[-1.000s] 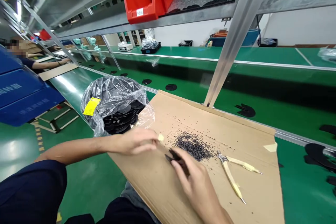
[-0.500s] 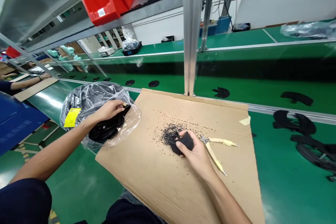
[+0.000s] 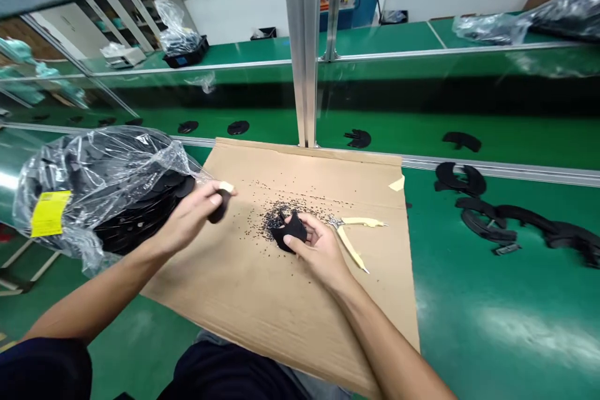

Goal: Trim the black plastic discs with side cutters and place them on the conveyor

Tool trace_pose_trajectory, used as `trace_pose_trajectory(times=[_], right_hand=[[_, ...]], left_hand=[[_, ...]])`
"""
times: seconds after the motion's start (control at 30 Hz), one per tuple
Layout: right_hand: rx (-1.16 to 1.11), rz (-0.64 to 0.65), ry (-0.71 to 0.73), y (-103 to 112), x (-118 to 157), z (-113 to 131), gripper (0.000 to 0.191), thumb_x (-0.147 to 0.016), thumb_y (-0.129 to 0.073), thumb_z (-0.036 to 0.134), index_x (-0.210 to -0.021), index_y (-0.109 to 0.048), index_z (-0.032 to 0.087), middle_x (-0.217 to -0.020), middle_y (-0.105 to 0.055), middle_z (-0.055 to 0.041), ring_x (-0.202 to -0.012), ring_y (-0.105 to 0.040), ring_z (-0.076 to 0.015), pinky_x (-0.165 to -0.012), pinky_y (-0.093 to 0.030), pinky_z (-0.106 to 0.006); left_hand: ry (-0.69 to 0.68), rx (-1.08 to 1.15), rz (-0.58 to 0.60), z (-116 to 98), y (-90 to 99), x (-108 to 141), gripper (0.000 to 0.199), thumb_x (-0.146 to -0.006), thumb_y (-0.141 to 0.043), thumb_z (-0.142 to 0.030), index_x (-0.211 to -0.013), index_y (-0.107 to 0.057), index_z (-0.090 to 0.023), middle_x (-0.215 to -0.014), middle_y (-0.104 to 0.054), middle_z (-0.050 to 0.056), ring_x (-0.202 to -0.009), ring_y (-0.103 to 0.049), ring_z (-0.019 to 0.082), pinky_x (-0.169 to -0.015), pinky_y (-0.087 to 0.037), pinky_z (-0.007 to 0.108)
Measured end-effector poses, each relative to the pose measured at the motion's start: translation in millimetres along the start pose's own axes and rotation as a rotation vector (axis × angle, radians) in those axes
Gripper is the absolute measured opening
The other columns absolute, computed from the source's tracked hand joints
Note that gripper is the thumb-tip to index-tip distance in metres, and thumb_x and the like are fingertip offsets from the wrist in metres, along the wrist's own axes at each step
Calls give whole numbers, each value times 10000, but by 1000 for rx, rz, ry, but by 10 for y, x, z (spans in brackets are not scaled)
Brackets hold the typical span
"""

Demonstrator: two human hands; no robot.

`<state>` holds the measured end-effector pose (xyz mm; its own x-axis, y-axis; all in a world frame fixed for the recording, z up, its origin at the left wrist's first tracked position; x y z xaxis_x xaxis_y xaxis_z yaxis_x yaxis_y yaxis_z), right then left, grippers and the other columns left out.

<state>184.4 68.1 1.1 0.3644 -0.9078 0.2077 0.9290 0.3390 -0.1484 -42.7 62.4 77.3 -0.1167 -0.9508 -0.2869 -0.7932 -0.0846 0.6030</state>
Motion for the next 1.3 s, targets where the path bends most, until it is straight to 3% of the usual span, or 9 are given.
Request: trace_pose_trajectory(times=[0.1, 0.17, 0.23, 0.4, 0.57, 0.7, 0.9, 1.3], right_hand=[[-13, 10, -6, -11, 17, 4, 468, -750, -775, 441, -1152, -668, 227, -1098, -705, -71, -804, -628, -169, -541, -482, -248], [-9, 29, -8, -24, 35, 8, 448, -756, -778, 460, -1121, -685, 219, -953, -704, -40, -738, -606, -152, -554, -488, -250], [-5, 41, -10, -36, 53, 3, 396, -751, -790, 471, -1030, -700, 205, -826, -666, -9, -694, -585, -136, -570, -499, -248], [-23, 78, -51, -90, 76, -70, 370, -740, -808, 474, -979, -710, 209, -847, -670, -5, -766, -614, -151, -677, -540, -275], [-12, 44, -87, -97, 86, -132, 402, -761, -783, 490, -1050, -702, 222, -761, -626, 20, -655, -579, -125, -617, -526, -265], [-27, 22, -72, -97, 90, -132, 364, -764, -784, 481, -996, -683, 219, -731, -603, 29, -633, -566, -116, -604, -517, -252], [-52, 24, -3, -103, 70, -105, 320, -778, -786, 447, -957, -665, 210, -735, -593, 30, -633, -551, -106, -592, -480, -230], [87, -17, 77, -96, 96, -50, 315, -809, -742, 490, -899, -658, 201, -744, -578, 11, -637, -521, -117, -565, -450, -223]], left_hand=[[-21, 313, 169, -176, -545, 18, 215, -995, -485, -346, -1131, -581, -210, -1011, -690, 70, -932, -671, 185, -811, -566, 300], [-37, 351, 164, -188, -750, 13, 199, -981, -531, -313, -1143, -574, -206, -1046, -685, 78, -961, -671, 190, -846, -561, 316], [-71, 298, 112, -160, -838, 11, 211, -967, -565, -291, -1158, -581, -203, -1082, -675, 87, -1003, -660, 200, -893, -545, 340], [-190, 163, 50, -161, -851, 61, 224, -945, -604, -275, -1159, -606, -210, -1065, -661, 81, -1023, -632, 207, -885, -537, 347], [-177, 131, -23, -162, -814, 97, 160, -930, -626, -277, -1071, -600, -206, -930, -643, 42, -854, -612, 167, -747, -524, 291], [-172, 128, -81, -145, -771, 94, 154, -917, -651, -282, -1033, -601, -194, -866, -599, 21, -770, -563, 142, -677, -489, 263], [-266, 157, -93, -221, -760, 96, 199, -926, -642, -245, -1112, -618, -178, -938, -618, 41, -844, -584, 147, -726, -509, 269], [-279, 148, -103, -240, -786, 148, 181, -933, -636, -242, -1099, -606, -178, -953, -636, 50, -892, -607, 161, -766, -531, 288]])
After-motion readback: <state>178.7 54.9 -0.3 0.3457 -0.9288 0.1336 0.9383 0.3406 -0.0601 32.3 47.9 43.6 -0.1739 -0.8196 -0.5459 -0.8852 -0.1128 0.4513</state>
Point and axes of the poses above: each hand's wrist, its own x-axis away from the middle knuckle, its own y-axis out of the back of the hand, z = x × y, the point moved 7 cm from there along -x, towards the middle knuckle
